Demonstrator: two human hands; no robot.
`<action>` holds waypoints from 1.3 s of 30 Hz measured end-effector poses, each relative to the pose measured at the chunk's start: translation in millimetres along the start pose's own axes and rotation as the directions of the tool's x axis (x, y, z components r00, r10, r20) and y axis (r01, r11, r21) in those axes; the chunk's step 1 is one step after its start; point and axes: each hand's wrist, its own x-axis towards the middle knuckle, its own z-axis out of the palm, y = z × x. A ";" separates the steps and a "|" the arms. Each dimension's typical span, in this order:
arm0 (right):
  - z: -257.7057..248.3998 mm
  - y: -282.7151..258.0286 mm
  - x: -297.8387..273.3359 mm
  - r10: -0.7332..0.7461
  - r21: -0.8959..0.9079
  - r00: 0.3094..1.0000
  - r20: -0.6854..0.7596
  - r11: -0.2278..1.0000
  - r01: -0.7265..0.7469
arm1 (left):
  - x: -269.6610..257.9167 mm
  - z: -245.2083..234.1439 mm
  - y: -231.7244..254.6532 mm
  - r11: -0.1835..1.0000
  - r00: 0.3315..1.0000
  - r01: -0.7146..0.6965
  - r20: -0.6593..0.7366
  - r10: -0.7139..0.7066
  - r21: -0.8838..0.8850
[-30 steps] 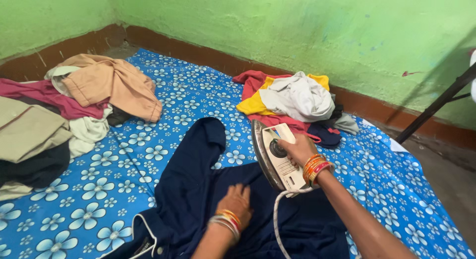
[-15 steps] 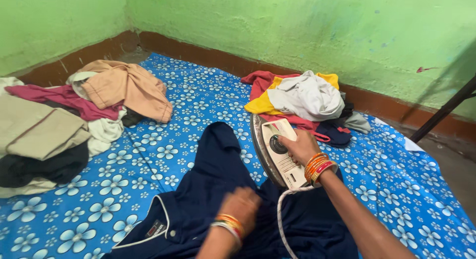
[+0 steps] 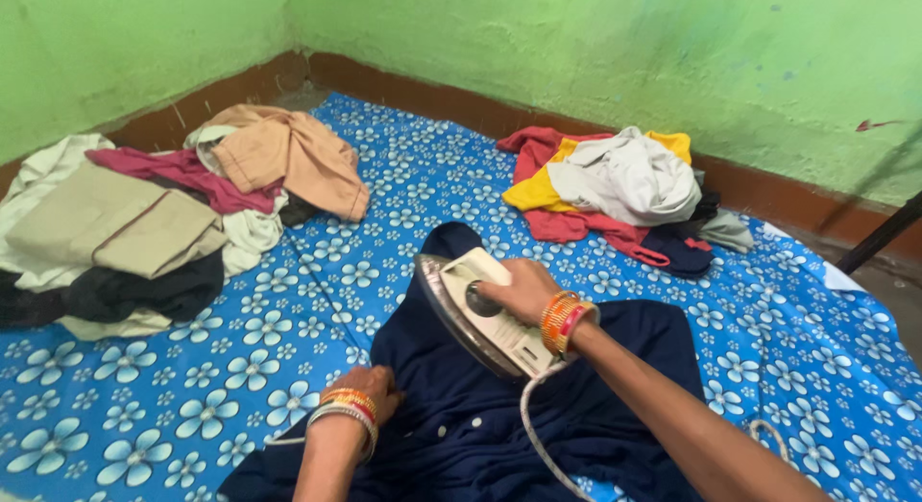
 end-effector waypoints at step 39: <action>99.0 -9.0 18.2 0.063 -0.109 0.958 0.281 0.994 -0.033 | 30.0 -1.4 1.1 0.968 0.992 0.106 0.047 -0.120 0.229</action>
